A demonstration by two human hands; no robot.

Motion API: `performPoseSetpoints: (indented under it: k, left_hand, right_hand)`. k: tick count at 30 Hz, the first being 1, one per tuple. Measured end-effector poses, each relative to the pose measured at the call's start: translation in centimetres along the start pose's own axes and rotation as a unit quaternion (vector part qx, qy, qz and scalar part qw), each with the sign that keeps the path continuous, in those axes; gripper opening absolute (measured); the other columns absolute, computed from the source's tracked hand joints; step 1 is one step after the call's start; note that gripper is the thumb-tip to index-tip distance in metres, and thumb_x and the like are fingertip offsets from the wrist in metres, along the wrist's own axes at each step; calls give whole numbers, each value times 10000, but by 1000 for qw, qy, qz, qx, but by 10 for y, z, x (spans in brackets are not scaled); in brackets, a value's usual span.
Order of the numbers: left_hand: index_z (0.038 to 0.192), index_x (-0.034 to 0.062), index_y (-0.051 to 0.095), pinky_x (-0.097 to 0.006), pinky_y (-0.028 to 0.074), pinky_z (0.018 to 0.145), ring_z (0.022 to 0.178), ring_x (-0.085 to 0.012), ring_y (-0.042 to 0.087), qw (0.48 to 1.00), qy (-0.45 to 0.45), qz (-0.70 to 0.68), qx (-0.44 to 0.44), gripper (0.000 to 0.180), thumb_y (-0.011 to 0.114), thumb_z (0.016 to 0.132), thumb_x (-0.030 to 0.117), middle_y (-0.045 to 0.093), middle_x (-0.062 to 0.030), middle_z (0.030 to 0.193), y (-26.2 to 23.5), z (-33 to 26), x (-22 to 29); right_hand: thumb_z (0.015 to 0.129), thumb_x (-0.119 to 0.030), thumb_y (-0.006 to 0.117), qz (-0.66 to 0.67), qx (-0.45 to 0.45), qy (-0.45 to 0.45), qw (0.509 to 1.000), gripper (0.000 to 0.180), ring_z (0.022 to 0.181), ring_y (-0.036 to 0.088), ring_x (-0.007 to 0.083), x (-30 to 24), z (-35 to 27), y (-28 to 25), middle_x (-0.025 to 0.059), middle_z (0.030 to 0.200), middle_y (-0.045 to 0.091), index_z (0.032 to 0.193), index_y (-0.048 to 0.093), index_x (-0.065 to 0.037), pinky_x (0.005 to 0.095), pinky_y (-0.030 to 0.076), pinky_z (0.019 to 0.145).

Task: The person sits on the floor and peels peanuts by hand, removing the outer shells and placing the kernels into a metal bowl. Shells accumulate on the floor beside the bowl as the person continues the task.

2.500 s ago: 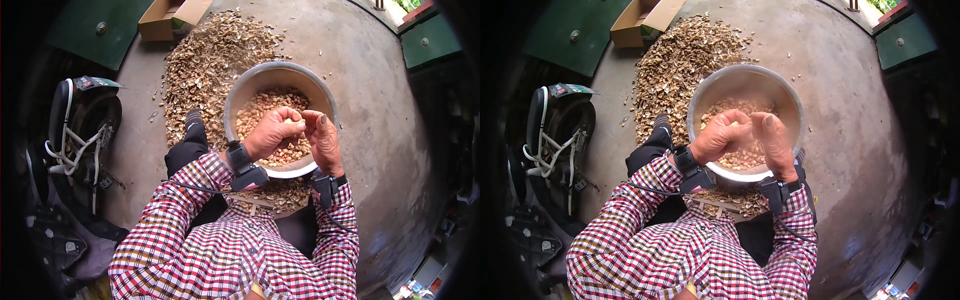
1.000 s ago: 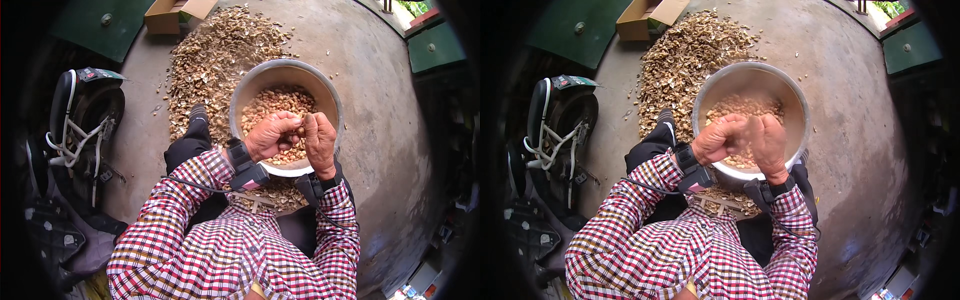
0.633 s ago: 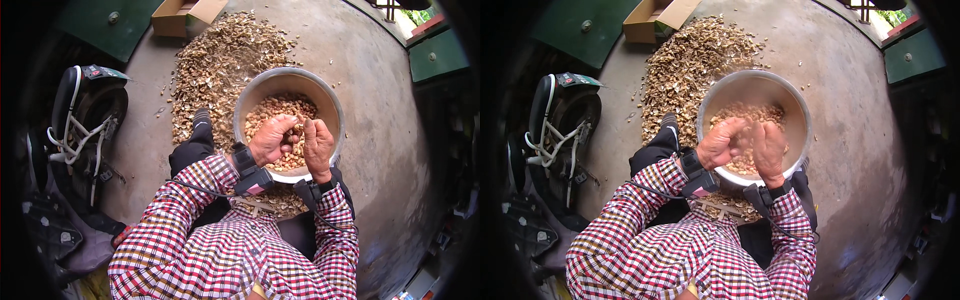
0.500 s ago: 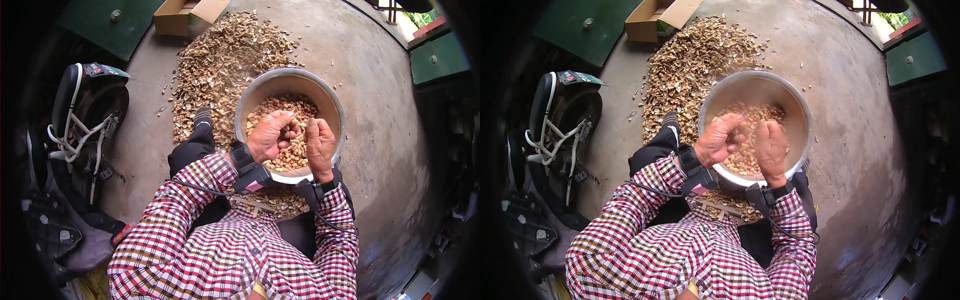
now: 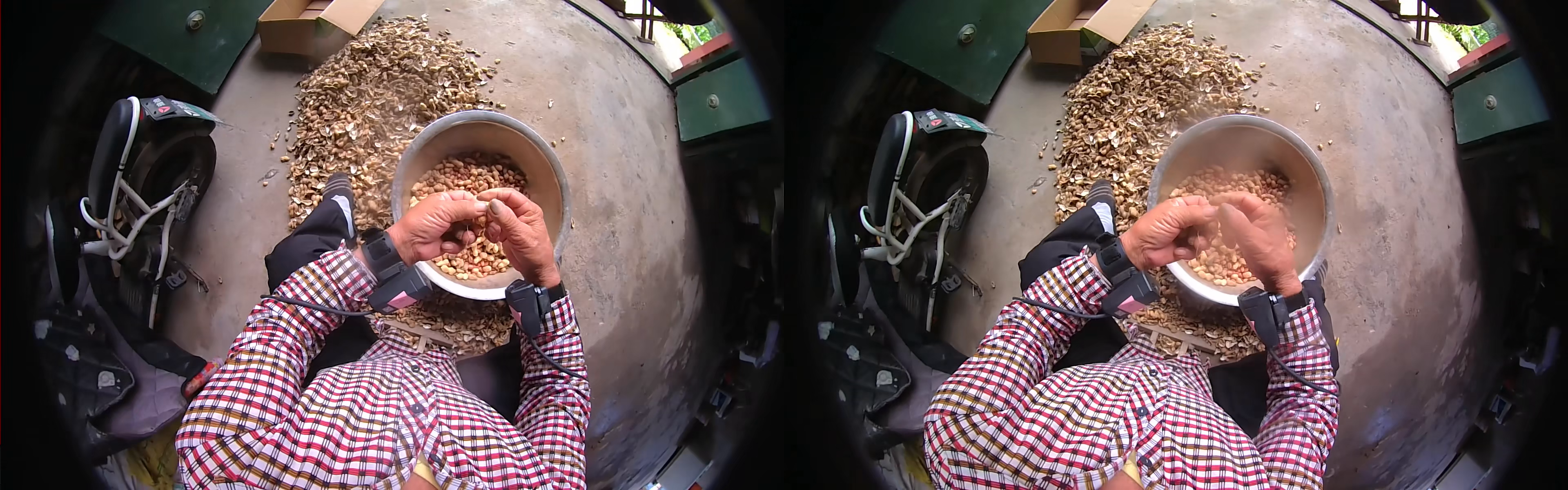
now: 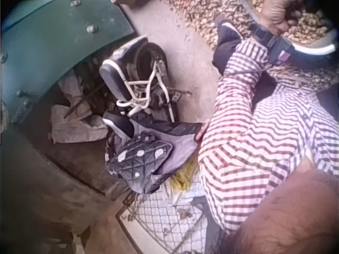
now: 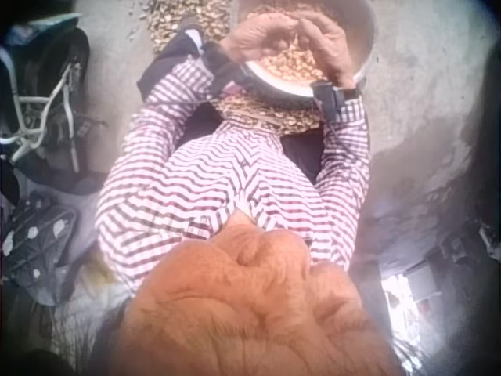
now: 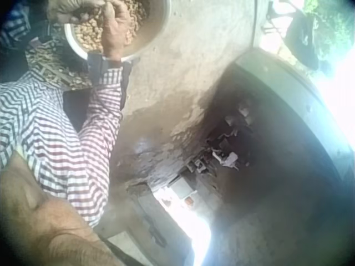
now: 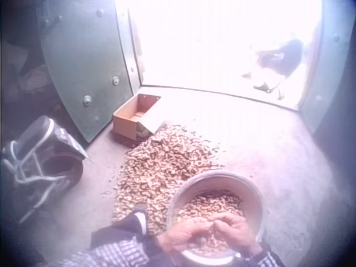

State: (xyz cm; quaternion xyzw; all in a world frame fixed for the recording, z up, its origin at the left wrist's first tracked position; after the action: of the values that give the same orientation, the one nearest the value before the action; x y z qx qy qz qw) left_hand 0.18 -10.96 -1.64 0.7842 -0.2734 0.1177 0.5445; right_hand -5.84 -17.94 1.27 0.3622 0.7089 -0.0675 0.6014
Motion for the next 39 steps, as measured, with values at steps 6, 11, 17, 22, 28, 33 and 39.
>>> performPoseSetpoints:
  k: [6, 11, 17, 22, 28, 33, 39]
  left_hand:
    - [915, 72, 567, -177, 350, 360, 545, -77, 573, 999, -5, -45, 13, 152, 590, 898, 221, 623, -49, 754, -4, -2, -1]
    - [929, 62, 569, -182, 350, 370, 554, -88, 568, 998, -10, -46, 36, 151, 602, 888, 204, 618, -56, 755, -3, -5, 0]
    - [947, 52, 556, -191, 365, 392, 558, -88, 564, 1000, 0, -18, 25, 140, 615, 867, 150, 608, -56, 752, -3, -2, 0]
    - [953, 52, 552, -208, 375, 406, 552, -93, 556, 999, 14, 4, 48, 152, 639, 832, 84, 612, -57, 752, 6, -6, 5]
    - [964, 78, 540, -208, 367, 423, 534, -81, 527, 995, 61, -27, 73, 193, 659, 816, 51, 629, -49, 780, -2, -4, 13]
    - [950, 101, 541, -208, 354, 414, 529, -76, 516, 995, 61, -29, 71, 188, 672, 818, 69, 629, -37, 786, -4, -2, 9]
    - [936, 96, 559, -207, 340, 401, 543, -85, 540, 998, 31, -15, 44, 155, 668, 826, 111, 604, -27, 741, 5, -2, 5]
  right_hand:
    - [909, -155, 596, -91, 50, -71, 992, 146, 591, 469, 32, -12, 2, -4, -27, 759, 567, 978, 604, -27, 170, 385, 529]
    - [908, -136, 595, -181, 62, -149, 970, 135, 620, 483, 29, -22, -3, 1, -24, 772, 572, 965, 605, -14, 167, 396, 552]
    - [909, -150, 596, -229, 78, -203, 949, 137, 618, 479, 30, -25, -7, 1, -23, 743, 562, 949, 598, -19, 166, 395, 553]
    - [927, -194, 565, -31, 109, -67, 991, 148, 595, 496, 63, -12, 5, -32, 2, 752, 560, 920, 559, -46, 184, 410, 530]
    - [945, -176, 522, 30, 38, -8, 999, 152, 637, 545, 70, -10, -4, -19, 34, 835, 603, 1038, 540, -57, 178, 427, 533]
    - [864, -214, 644, -132, -16, -3, 991, 283, 679, 533, 60, -9, -10, -4, 18, 847, 600, 1049, 575, -12, 206, 428, 588]
    - [808, -186, 676, -176, 22, 25, 984, 195, 695, 547, 63, -17, -13, -14, 14, 758, 615, 875, 650, -5, 210, 433, 601]
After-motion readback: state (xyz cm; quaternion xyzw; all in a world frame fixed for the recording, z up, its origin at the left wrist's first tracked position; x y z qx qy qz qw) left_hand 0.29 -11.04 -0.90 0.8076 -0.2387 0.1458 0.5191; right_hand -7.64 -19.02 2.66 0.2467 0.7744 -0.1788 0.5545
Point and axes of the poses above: each hand's wrist, its own z-axis towards the middle knuckle, its own y-axis out of the palm, x = y × z, the point moved 9 cm from there along z, towards the middle knuckle
